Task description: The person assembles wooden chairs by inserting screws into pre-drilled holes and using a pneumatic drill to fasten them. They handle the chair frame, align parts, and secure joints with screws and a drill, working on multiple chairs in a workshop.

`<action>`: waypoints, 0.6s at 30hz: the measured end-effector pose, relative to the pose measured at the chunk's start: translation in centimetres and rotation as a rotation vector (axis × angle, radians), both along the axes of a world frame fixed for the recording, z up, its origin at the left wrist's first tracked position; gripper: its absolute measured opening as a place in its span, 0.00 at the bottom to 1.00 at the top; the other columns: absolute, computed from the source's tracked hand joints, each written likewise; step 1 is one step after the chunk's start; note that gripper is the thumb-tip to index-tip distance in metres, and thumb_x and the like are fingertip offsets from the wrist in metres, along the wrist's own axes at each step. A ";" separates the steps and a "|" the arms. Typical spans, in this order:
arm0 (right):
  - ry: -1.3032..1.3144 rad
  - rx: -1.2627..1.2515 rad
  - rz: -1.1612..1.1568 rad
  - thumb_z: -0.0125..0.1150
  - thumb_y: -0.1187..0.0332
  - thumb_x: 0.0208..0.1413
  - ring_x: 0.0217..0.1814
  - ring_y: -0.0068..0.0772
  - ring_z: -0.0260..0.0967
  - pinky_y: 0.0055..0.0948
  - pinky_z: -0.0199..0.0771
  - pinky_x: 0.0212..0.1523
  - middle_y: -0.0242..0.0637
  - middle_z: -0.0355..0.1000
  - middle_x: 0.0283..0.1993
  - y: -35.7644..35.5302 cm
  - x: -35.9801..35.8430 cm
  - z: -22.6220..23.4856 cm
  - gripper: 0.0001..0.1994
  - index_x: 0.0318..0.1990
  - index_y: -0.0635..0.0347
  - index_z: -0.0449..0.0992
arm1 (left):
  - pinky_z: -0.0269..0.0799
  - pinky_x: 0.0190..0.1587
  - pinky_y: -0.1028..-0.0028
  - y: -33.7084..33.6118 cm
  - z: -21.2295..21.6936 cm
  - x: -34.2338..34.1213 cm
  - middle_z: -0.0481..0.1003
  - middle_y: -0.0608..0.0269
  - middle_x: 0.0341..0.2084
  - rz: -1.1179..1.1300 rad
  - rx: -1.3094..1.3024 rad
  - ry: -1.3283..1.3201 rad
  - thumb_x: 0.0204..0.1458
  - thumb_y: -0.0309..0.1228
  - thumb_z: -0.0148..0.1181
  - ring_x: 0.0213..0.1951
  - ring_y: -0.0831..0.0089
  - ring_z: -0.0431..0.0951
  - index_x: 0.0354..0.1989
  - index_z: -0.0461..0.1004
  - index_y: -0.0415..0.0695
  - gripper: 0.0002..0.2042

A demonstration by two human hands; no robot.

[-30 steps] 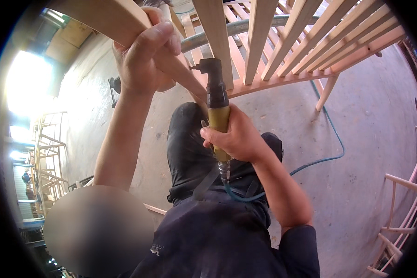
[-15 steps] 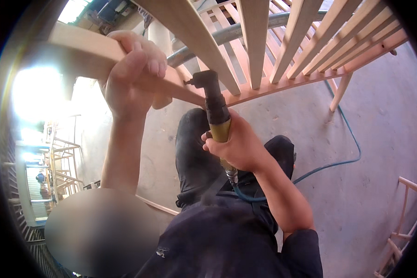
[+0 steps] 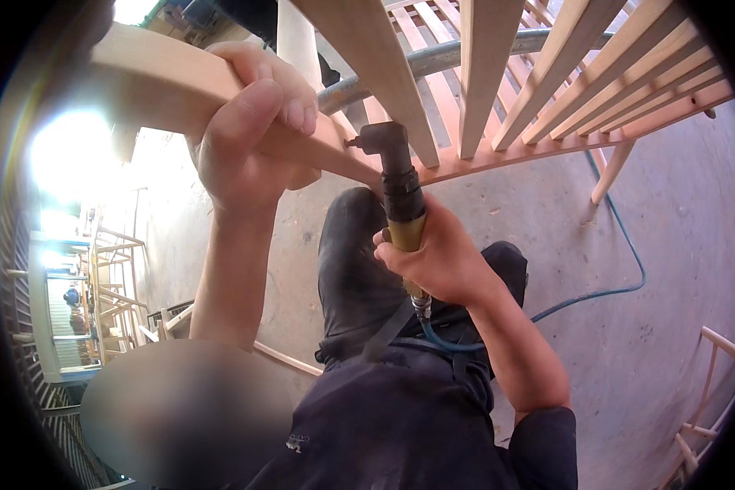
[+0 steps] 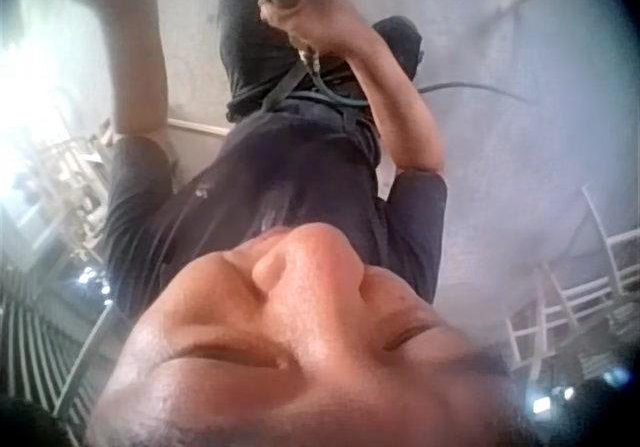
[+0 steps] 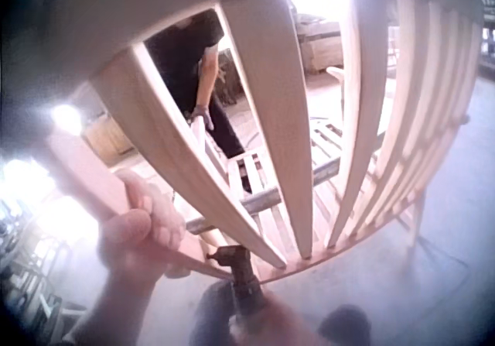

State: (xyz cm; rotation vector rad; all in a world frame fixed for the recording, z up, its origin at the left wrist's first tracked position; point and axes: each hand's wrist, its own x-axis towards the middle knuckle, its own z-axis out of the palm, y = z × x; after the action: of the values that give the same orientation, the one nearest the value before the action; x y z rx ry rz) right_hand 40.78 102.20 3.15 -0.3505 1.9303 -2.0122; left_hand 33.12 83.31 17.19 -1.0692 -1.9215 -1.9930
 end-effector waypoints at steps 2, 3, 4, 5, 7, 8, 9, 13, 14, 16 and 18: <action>0.032 0.019 -0.035 0.69 0.72 0.53 0.37 0.26 0.77 0.30 0.78 0.43 0.36 0.77 0.36 -0.2 0.0 -0.2 0.18 0.49 0.65 0.70 | 0.66 0.38 0.68 0.1 0.0 -0.1 0.67 0.65 0.23 0.005 -0.003 -0.001 0.58 0.32 0.55 0.27 0.72 0.68 0.37 0.65 0.45 0.07; 0.052 0.031 -0.056 0.69 0.72 0.53 0.37 0.26 0.77 0.30 0.78 0.43 0.36 0.77 0.35 -0.3 0.1 -0.1 0.18 0.49 0.65 0.69 | 0.66 0.38 0.68 0.1 0.1 0.1 0.67 0.65 0.23 0.009 0.001 0.002 0.58 0.32 0.55 0.28 0.72 0.68 0.37 0.65 0.45 0.07; 0.041 0.023 -0.045 0.69 0.73 0.53 0.37 0.26 0.77 0.30 0.78 0.43 0.35 0.77 0.35 -0.2 0.3 0.1 0.18 0.49 0.65 0.70 | 0.66 0.38 0.69 0.1 0.2 0.3 0.67 0.65 0.23 0.013 0.006 0.004 0.58 0.32 0.55 0.28 0.72 0.68 0.37 0.65 0.45 0.07; 0.030 0.014 -0.035 0.69 0.73 0.53 0.36 0.25 0.77 0.30 0.78 0.42 0.35 0.77 0.34 -0.1 0.3 0.5 0.18 0.48 0.65 0.70 | 0.66 0.38 0.69 0.1 0.3 0.5 0.67 0.65 0.23 0.025 0.018 -0.006 0.58 0.32 0.55 0.28 0.72 0.68 0.37 0.65 0.45 0.06; 0.017 -0.013 -0.013 0.69 0.73 0.53 0.36 0.25 0.77 0.30 0.78 0.42 0.35 0.77 0.34 -0.1 0.2 0.4 0.17 0.47 0.65 0.70 | 0.66 0.38 0.69 0.1 0.2 0.7 0.66 0.65 0.23 0.064 0.037 -0.038 0.59 0.32 0.54 0.29 0.73 0.68 0.36 0.65 0.44 0.06; 0.022 -0.029 -0.009 0.70 0.73 0.54 0.36 0.26 0.77 0.30 0.79 0.41 0.35 0.77 0.34 -0.3 0.1 -0.2 0.16 0.47 0.65 0.70 | 0.66 0.38 0.70 0.2 0.2 0.7 0.66 0.65 0.23 0.063 0.037 -0.044 0.59 0.32 0.54 0.29 0.73 0.68 0.36 0.65 0.44 0.06; 0.022 -0.035 0.001 0.70 0.73 0.54 0.35 0.26 0.77 0.30 0.79 0.41 0.35 0.77 0.34 -0.4 0.1 -0.2 0.16 0.46 0.65 0.71 | 0.66 0.38 0.70 0.4 0.2 0.9 0.66 0.65 0.23 0.067 0.046 -0.054 0.59 0.32 0.54 0.29 0.73 0.69 0.36 0.65 0.44 0.07; -0.158 -0.198 0.140 0.71 0.66 0.59 0.38 0.28 0.79 0.29 0.80 0.41 0.40 0.80 0.37 -0.6 0.2 0.5 0.15 0.44 0.65 0.72 | 0.71 0.46 0.68 -0.6 -0.1 0.6 0.74 0.59 0.30 0.134 -0.005 0.073 0.61 0.31 0.58 0.36 0.70 0.76 0.44 0.69 0.38 0.10; -0.179 -0.250 0.131 0.70 0.64 0.60 0.38 0.29 0.80 0.29 0.80 0.41 0.41 0.80 0.38 -0.4 0.4 0.7 0.15 0.44 0.65 0.73 | 0.71 0.48 0.68 -0.2 -0.3 1.5 0.77 0.57 0.32 0.309 -0.043 0.115 0.61 0.31 0.58 0.40 0.68 0.78 0.47 0.69 0.35 0.12; -0.206 -0.361 0.098 0.68 0.58 0.63 0.39 0.29 0.80 0.29 0.81 0.41 0.42 0.81 0.39 0.0 0.3 1.0 0.17 0.43 0.64 0.74 | 0.72 0.49 0.66 0.0 -1.9 4.0 0.77 0.56 0.41 0.564 -0.127 0.299 0.56 0.31 0.66 0.45 0.65 0.78 0.46 0.72 0.36 0.15; -0.148 -0.260 0.089 0.59 0.49 0.67 0.41 0.29 0.79 0.27 0.78 0.42 0.38 0.79 0.36 -0.1 0.2 1.2 0.21 0.40 0.63 0.75 | 0.72 0.48 0.65 0.7 -5.7 8.9 0.76 0.60 0.41 0.777 -0.100 0.471 0.48 0.31 0.73 0.45 0.65 0.77 0.43 0.75 0.41 0.16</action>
State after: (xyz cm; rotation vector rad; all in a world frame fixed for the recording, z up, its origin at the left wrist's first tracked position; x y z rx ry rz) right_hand 40.96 102.11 4.37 -0.3328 1.5421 -2.1678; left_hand 42.02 83.99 11.45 -0.5829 -1.7886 -1.1212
